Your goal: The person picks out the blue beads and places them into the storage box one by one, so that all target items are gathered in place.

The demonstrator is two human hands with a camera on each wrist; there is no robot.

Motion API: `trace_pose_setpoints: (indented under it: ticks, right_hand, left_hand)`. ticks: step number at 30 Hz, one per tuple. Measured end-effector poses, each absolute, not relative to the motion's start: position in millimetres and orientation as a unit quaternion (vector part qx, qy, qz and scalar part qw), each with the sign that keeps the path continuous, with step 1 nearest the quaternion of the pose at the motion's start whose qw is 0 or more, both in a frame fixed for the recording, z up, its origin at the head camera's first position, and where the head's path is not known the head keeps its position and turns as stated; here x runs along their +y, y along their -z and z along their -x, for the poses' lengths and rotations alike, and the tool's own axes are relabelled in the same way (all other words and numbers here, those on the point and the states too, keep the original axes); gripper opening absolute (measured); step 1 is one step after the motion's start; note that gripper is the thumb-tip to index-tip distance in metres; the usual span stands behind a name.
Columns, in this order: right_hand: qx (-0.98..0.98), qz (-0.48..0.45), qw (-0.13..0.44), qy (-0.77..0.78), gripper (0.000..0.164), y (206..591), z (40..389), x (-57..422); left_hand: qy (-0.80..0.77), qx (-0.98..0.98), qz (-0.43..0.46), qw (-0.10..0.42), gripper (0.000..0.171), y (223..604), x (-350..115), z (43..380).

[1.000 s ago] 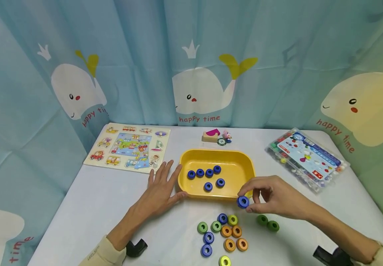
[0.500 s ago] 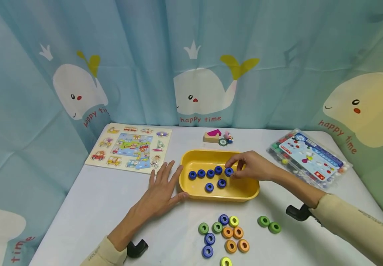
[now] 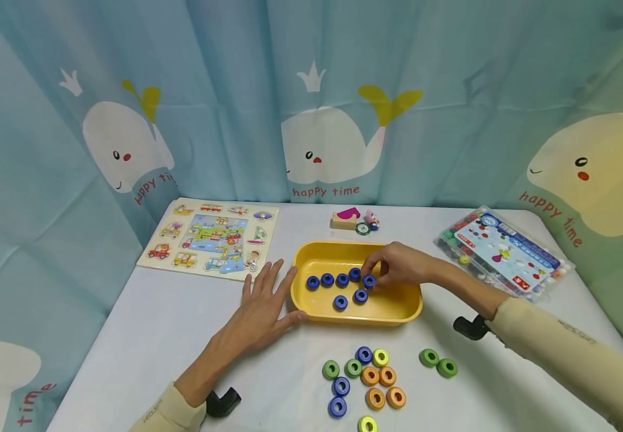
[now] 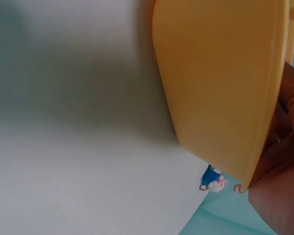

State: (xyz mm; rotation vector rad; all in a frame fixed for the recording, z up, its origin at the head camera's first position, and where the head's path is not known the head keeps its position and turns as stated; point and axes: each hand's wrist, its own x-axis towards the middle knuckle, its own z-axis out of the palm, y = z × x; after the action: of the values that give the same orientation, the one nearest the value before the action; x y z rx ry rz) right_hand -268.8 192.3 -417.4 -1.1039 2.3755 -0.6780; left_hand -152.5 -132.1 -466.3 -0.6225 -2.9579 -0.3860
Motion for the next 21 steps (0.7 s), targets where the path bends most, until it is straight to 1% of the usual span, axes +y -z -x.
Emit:
trace_pose_setpoints:
  ticks: [3,6,16,21]
  right_hand:
    - [0.852,0.398,0.248,0.231,0.022,418.6,273.2,189.6]
    - [0.848,0.404,0.263,0.218,0.022,419.4,276.1,187.7]
    - [0.850,0.414,0.261,0.194,0.024,422.5,277.4,187.1]
    - [0.858,0.406,0.235,0.211,0.027,412.4,274.3,190.5]
  left_hand:
    - [0.129,-0.969,0.205,0.044,0.088,466.5,-132.2,152.8]
    - [0.129,-0.969,0.205,0.044,0.088,466.3,-132.3,153.3]
    - [0.125,-0.970,0.206,0.039,0.088,466.0,-132.1,153.6]
    - [0.124,-0.970,0.205,0.043,0.088,467.1,-132.6,153.2]
